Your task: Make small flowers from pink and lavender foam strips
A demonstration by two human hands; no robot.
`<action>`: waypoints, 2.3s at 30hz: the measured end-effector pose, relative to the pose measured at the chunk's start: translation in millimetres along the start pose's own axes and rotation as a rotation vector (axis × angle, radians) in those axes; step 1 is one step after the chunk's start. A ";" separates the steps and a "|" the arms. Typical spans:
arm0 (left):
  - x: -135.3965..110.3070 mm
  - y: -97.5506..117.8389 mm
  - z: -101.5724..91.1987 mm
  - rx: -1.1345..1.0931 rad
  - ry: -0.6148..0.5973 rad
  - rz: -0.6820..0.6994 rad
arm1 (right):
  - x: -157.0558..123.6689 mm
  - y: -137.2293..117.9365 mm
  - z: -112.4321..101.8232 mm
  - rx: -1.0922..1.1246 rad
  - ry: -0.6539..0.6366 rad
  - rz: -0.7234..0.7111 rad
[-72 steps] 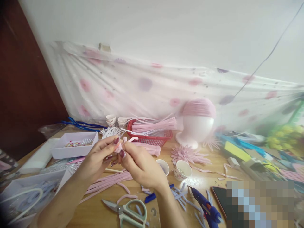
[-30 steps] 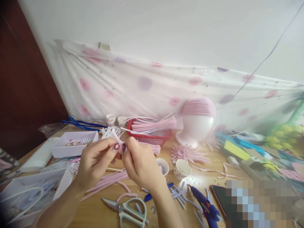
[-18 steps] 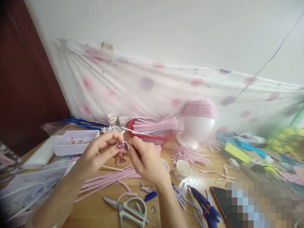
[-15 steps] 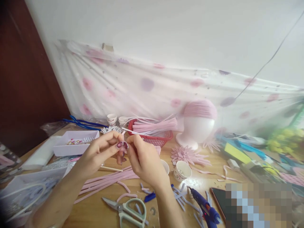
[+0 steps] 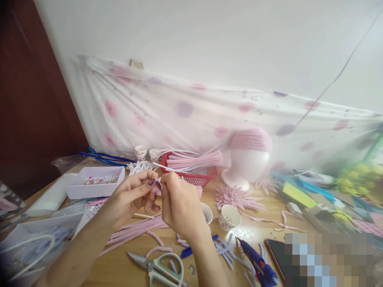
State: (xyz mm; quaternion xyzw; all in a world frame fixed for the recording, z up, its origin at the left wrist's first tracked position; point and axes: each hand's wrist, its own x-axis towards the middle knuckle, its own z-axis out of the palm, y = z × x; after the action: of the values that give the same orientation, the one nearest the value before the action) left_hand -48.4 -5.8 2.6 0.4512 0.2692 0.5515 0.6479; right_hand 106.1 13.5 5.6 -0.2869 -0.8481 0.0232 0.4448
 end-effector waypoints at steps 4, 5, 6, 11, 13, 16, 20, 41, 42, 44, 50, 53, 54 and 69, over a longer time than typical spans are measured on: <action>-1.4 -8.8 6.3 0.076 0.077 0.140 | -1.7 -3.4 4.3 0.127 0.007 0.107; -2.9 -11.8 8.5 0.104 0.103 0.197 | -2.7 -4.8 5.6 0.191 0.008 0.143; -4.7 -14.7 10.8 0.135 0.131 0.258 | -4.0 -6.3 6.7 0.266 0.007 0.175; -11.8 -23.4 22.5 0.251 0.227 0.503 | -7.8 -10.2 8.3 0.617 0.050 0.251; -12.5 -22.3 25.3 0.248 0.258 0.476 | -6.4 -8.8 8.2 0.614 0.061 0.272; -11.7 -18.2 25.3 0.262 0.274 0.435 | -2.7 -5.5 9.2 0.480 0.023 0.217; -9.0 -13.1 18.3 0.213 0.207 0.354 | -0.2 -2.2 10.5 0.420 -0.013 0.133; -11.2 -2.1 1.8 0.814 0.013 0.445 | 1.5 -0.4 13.4 0.709 -0.045 0.325; -9.9 -3.4 0.1 0.911 0.039 0.532 | 1.1 -1.0 14.0 0.706 -0.038 0.336; -7.4 -7.2 -2.6 1.109 0.098 0.746 | 0.5 -2.5 15.5 0.718 -0.006 0.367; -7.9 -11.5 -2.7 1.131 0.110 0.865 | 0.7 -6.1 15.8 0.754 0.005 0.394; -11.4 -5.4 -0.7 0.989 0.045 0.640 | 1.3 -6.1 11.4 0.578 0.014 0.262; -12.2 -3.3 -0.5 0.984 0.028 0.591 | 1.4 -5.8 9.6 0.522 0.010 0.228; -12.6 -10.2 7.8 0.292 -0.074 0.304 | -2.1 -6.6 10.3 0.203 0.135 -0.075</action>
State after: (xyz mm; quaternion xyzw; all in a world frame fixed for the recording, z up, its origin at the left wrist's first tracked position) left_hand -40.1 -19.9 -4.7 0.5956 0.2510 0.5811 0.4946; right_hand 96.1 9.1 -0.2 -0.2095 -0.8196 0.0727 0.5283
